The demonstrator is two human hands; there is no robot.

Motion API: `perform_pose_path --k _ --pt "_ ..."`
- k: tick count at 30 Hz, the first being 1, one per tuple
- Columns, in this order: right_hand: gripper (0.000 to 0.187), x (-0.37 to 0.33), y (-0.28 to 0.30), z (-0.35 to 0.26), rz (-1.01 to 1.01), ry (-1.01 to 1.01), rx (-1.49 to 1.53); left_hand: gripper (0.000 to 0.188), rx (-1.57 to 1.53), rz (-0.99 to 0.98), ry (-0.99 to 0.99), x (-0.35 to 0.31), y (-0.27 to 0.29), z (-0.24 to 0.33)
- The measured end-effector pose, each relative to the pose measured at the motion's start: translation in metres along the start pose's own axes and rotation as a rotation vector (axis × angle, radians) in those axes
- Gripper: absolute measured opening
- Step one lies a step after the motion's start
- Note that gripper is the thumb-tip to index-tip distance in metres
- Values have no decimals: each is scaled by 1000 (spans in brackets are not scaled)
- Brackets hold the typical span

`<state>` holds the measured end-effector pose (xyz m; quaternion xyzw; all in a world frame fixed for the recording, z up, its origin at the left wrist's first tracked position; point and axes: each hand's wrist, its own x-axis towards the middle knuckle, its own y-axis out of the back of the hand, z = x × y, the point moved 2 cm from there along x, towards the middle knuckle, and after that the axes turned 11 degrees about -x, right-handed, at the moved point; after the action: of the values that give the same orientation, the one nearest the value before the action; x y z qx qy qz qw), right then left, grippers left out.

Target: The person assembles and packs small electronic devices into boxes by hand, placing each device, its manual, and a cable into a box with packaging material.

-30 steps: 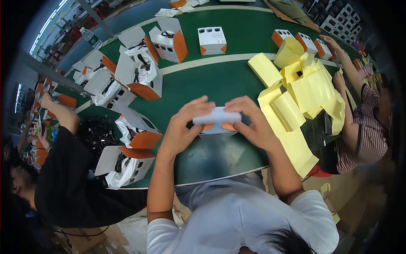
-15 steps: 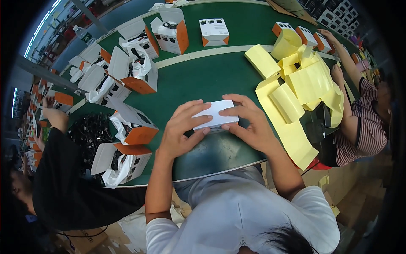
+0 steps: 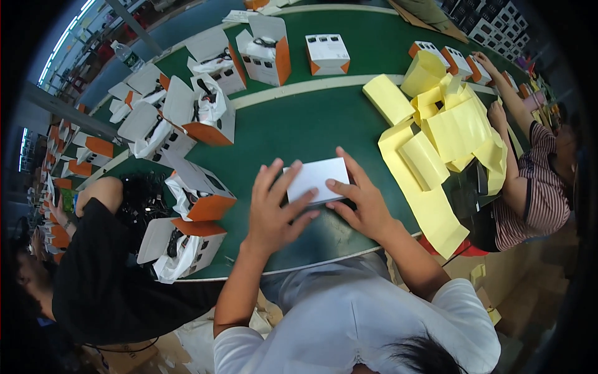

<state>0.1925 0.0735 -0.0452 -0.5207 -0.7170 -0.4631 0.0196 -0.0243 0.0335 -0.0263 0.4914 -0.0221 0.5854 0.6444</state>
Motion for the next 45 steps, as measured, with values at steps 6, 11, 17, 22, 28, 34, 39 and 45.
perform_pose_path --k 6,11,17,22,28,34,39,45 --pt "58 0 -1 -1 -23 -15 12 27 -57 29 2 6 -3 -9" --pt "57 -1 -2 3 22 -38 -16 66 -543 514 365 100 -11 -106" --pt "54 -2 -1 -7 84 -111 65 128 -180 537 526 177 -62 -227" --pt "64 7 37 3 318 -245 -31 129 -92 476 582 202 -60 -225" --pt "70 127 43 55 847 -341 86 126 -491 783 392 158 -31 -119" --pt "57 267 -29 140 423 -537 -89 126 -252 747 562 44 -7 -44" --pt "62 277 -70 237 -128 -628 -347 128 -106 679 632 14 -23 -12" --pt "44 146 -56 44 339 -416 587 127 58 654 834 -36 -32 9"
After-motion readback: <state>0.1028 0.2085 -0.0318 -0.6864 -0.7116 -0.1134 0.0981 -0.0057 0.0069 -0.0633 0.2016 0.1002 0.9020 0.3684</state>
